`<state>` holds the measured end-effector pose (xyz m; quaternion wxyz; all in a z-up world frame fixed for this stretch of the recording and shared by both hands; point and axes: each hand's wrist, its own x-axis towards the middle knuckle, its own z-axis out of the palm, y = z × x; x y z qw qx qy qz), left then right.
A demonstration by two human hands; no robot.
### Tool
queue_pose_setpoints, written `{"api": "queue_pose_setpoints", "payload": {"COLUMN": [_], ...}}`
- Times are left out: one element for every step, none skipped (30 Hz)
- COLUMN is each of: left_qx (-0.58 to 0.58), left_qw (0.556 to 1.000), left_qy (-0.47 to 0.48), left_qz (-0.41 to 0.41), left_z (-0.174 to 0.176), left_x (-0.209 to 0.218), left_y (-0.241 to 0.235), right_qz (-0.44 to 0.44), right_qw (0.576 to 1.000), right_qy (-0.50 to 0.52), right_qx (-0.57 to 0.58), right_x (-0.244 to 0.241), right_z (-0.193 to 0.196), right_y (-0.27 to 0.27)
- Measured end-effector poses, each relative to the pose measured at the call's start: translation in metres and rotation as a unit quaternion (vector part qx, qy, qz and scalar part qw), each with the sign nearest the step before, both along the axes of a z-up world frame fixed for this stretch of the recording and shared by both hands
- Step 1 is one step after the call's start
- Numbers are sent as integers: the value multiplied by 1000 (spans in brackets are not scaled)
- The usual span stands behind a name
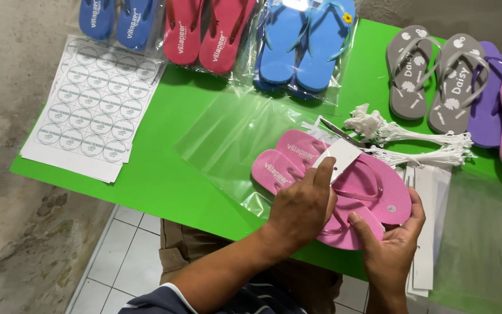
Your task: The person wipes the surface of several flip-flops using a white cloth, then places a pair of pink flip-flops into a clear plastic bag along with a white cardboard component and seals the bag.
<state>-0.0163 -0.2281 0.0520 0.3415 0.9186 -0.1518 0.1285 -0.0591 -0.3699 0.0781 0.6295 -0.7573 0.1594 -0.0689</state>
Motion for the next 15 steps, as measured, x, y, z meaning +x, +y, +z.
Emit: {"api": "queue_pose_setpoints", "payload": {"left_qx": [2,19,37,38,40,42,42,18,-6,-6,-10,-15,-15,19,52], "left_qw": [1000,1000,999,999,999,999,999,1000,1000,1000,1000,1000,1000,1000,998], "left_qy": [0,-7,-13,-12,-17,-25,-26,-2,21,22,19,15,15,-4,-23], "left_qz": [3,7,11,13,16,19,21,6,-9,-7,-6,-7,-7,8,24], "left_z": [0,0,-1,-4,-8,-11,-10,-9,-8,-8,-9,-9,-8,-8,-8], "left_x": [-2,-5,-7,-6,-5,-2,-1,-1,-1,0,0,1,4,7,10], "left_y": [2,4,6,6,6,6,6,6,6,6,6,6,7,9,10], "right_qz": [3,-9,-20,-19,-24,-29,-27,-20,-13,-11,10,30,30,31,33], "right_qw": [1000,1000,1000,1000,999,996,996,995,994,994,995,995,995,996,996], "right_qy": [0,0,0,1,1,-1,-2,-2,-2,-2,-11,-22,-23,-15,-7], "right_qx": [2,-6,-13,-13,37,85,85,97,110,110,102,93,93,86,80], "right_x": [0,-1,-2,-2,-3,-2,-1,-1,-1,0,1,2,1,0,-1], "right_z": [-2,-3,-5,-11,-17,-22,-25,-28,-31,-34,-36,-38,-36,-34,-32], "right_y": [5,9,13,20,27,34,34,34,35,34,33,32,32,31,30]}}
